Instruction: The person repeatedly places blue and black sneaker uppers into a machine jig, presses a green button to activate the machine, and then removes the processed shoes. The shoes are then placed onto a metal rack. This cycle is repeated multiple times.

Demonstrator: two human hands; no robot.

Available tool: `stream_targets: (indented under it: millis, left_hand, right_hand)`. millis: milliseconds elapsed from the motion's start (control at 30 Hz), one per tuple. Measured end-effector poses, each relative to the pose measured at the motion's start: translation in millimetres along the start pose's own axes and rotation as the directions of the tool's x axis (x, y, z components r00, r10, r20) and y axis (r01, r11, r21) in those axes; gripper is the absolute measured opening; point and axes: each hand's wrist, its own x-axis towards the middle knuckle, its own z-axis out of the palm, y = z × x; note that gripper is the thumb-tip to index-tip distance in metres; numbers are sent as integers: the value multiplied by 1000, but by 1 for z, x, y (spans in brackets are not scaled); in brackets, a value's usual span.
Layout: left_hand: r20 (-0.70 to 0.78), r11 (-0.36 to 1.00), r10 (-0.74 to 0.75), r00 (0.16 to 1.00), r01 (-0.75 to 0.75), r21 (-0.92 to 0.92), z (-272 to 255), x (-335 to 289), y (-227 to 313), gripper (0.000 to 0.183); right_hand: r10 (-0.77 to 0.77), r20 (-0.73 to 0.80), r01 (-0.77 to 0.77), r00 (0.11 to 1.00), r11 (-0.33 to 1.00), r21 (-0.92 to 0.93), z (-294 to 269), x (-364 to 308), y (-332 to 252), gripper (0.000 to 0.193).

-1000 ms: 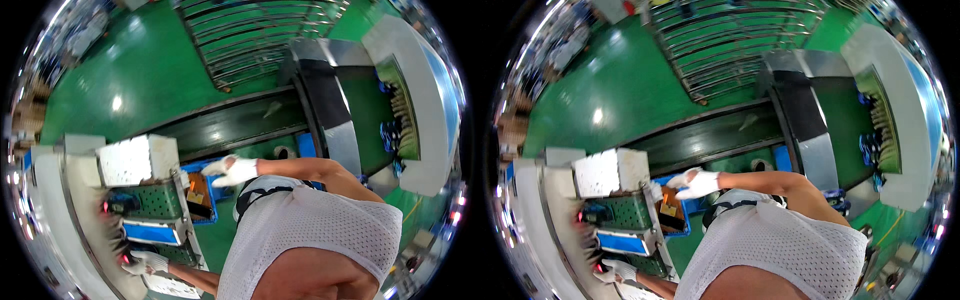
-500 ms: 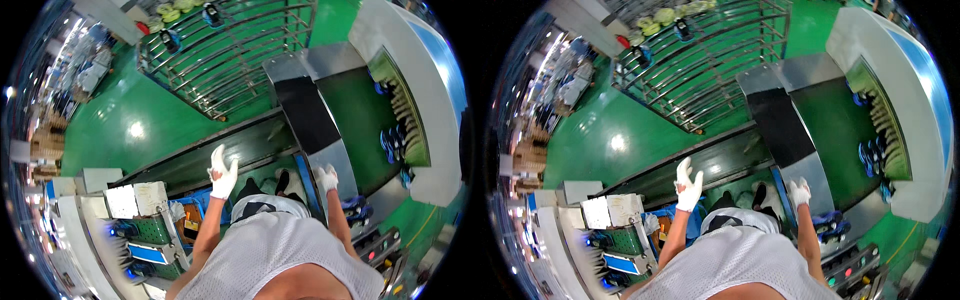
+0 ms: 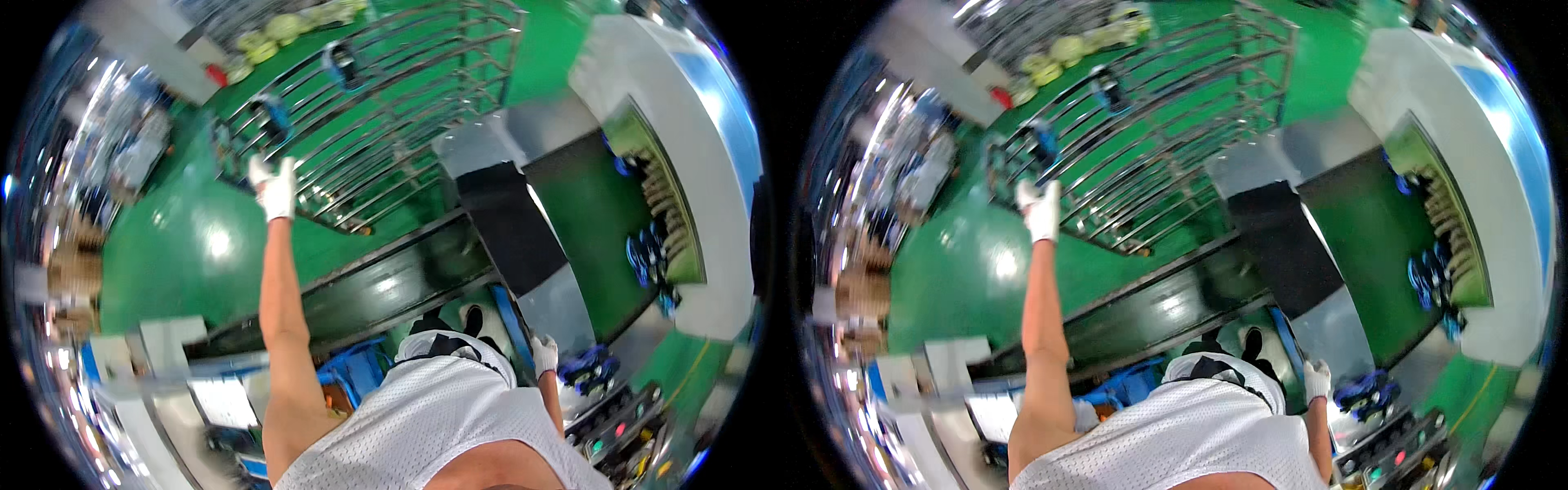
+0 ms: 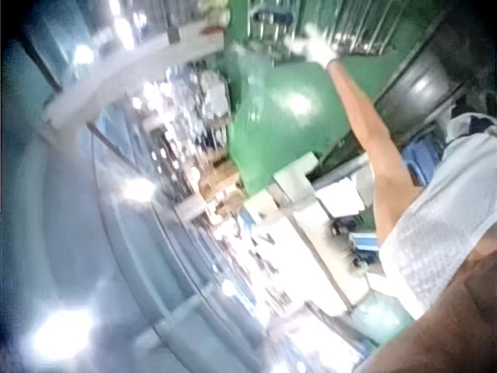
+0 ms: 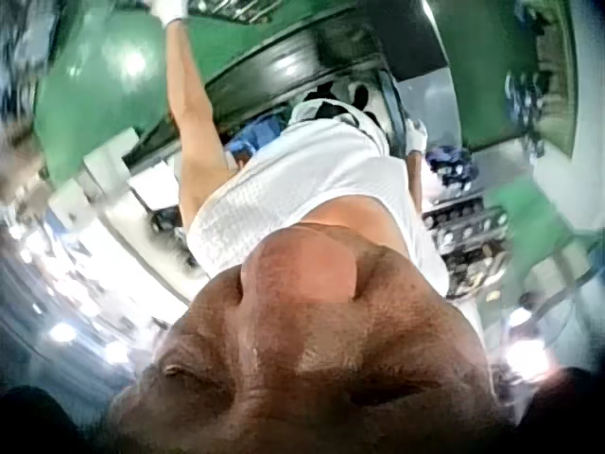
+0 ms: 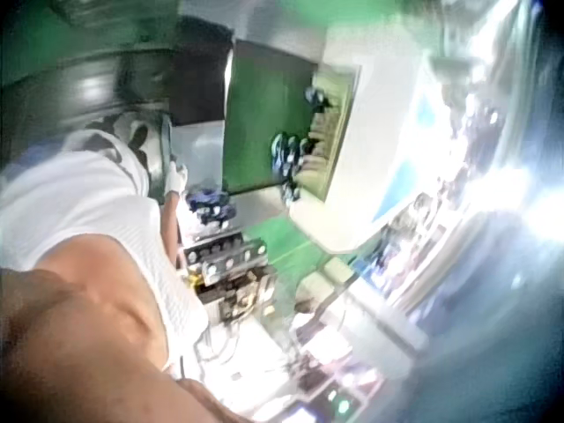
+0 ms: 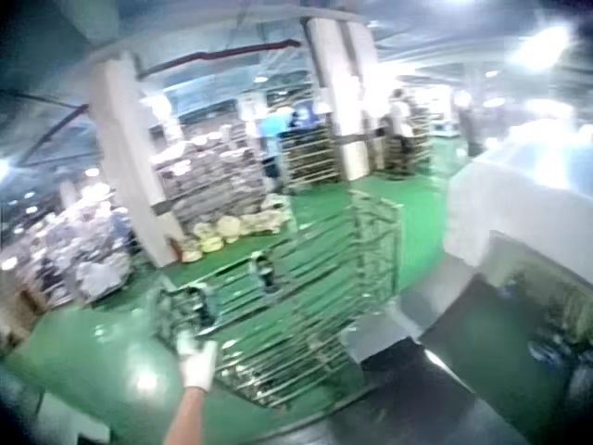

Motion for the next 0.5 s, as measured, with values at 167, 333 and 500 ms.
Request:
stream_targets:
  millis: [167,333,500]
  left_hand:
    - [196,947,34,980,-94,309,31,53,74,75]
    - [-78,941,-81,994,102,323,80,97,-6,77]
    - [-18,873,-335,942,303,-382,79,106,12,50]
  right_hand:
    - [15,33,-11,999,991,-135,-9,-33,-9,75]
    - [236,-115,-235,965,972,19,-12,-61,-8,75]
    - [341,-170,-305,925,930,206,14,-92,5,72]
